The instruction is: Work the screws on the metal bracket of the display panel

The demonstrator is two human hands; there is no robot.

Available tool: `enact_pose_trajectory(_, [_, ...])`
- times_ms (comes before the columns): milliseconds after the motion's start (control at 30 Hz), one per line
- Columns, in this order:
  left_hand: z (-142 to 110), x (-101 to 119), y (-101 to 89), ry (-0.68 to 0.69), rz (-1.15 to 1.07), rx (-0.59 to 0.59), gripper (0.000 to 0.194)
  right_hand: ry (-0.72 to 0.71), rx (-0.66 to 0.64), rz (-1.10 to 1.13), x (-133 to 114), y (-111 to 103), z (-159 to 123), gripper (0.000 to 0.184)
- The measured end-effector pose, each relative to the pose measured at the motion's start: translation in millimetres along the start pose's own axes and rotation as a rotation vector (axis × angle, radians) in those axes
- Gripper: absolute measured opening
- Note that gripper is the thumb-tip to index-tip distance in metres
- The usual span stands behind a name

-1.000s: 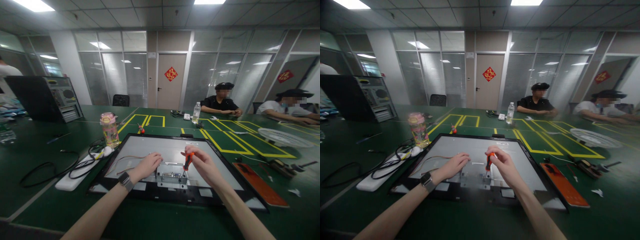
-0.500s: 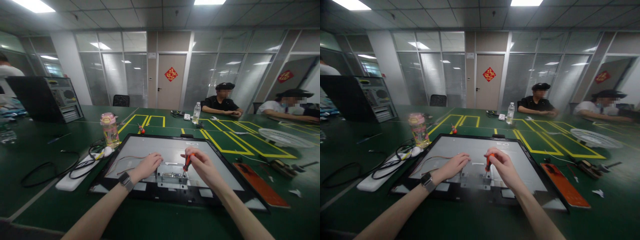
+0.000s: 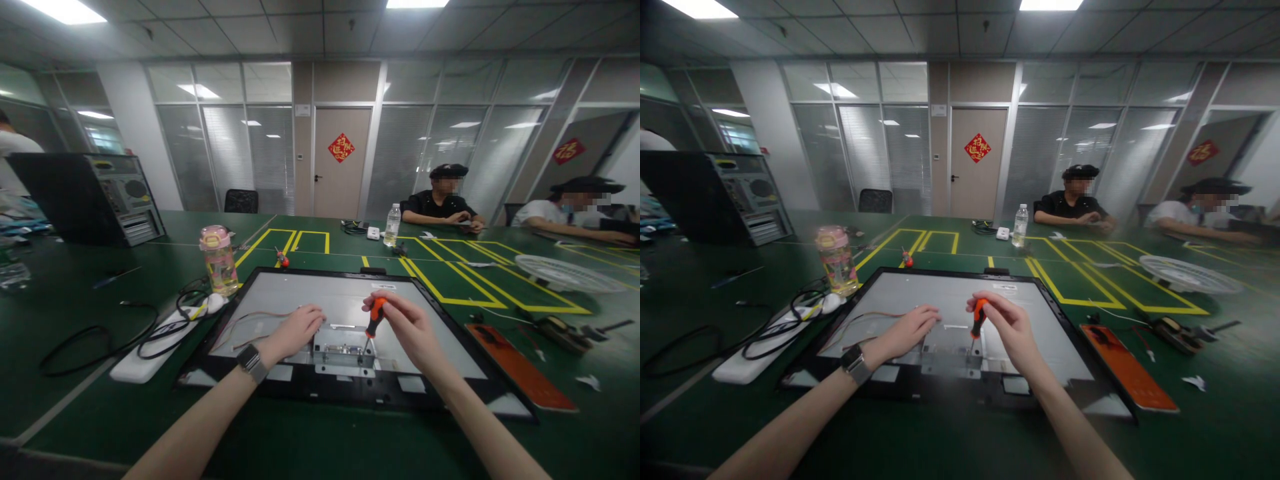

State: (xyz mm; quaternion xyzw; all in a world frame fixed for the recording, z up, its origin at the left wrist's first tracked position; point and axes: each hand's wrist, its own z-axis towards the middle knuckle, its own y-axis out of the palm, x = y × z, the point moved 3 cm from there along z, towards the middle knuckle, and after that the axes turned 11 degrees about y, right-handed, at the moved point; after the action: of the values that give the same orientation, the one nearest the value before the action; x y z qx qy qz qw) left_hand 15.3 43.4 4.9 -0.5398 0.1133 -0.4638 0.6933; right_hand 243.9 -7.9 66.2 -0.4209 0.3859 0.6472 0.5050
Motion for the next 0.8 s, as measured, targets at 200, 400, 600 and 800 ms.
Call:
enact_pose_trajectory(200, [0, -3, 2.3, 0.015, -0.007, 0.006, 0.033, -0.253, 0.207, -0.340, -9, -2, -5, 0.014])
enact_pose_trajectory(400, [0, 0, -0.1, -0.004, -0.018, -0.022, 0.034, -0.204, 0.095, -0.275, -1, -1, -4, 0.032])
enact_pose_trajectory(600, [1, -5, 3.5, 0.031, -0.012, -0.007, 0.034, -0.260, 0.232, -0.385, 1, -5, -2, 0.022])
enact_pose_trajectory(800, [2, -5, 3.3, 0.031, -0.012, -0.014, 0.035, -0.190, 0.186, -0.264, 0, -6, -4, 0.028])
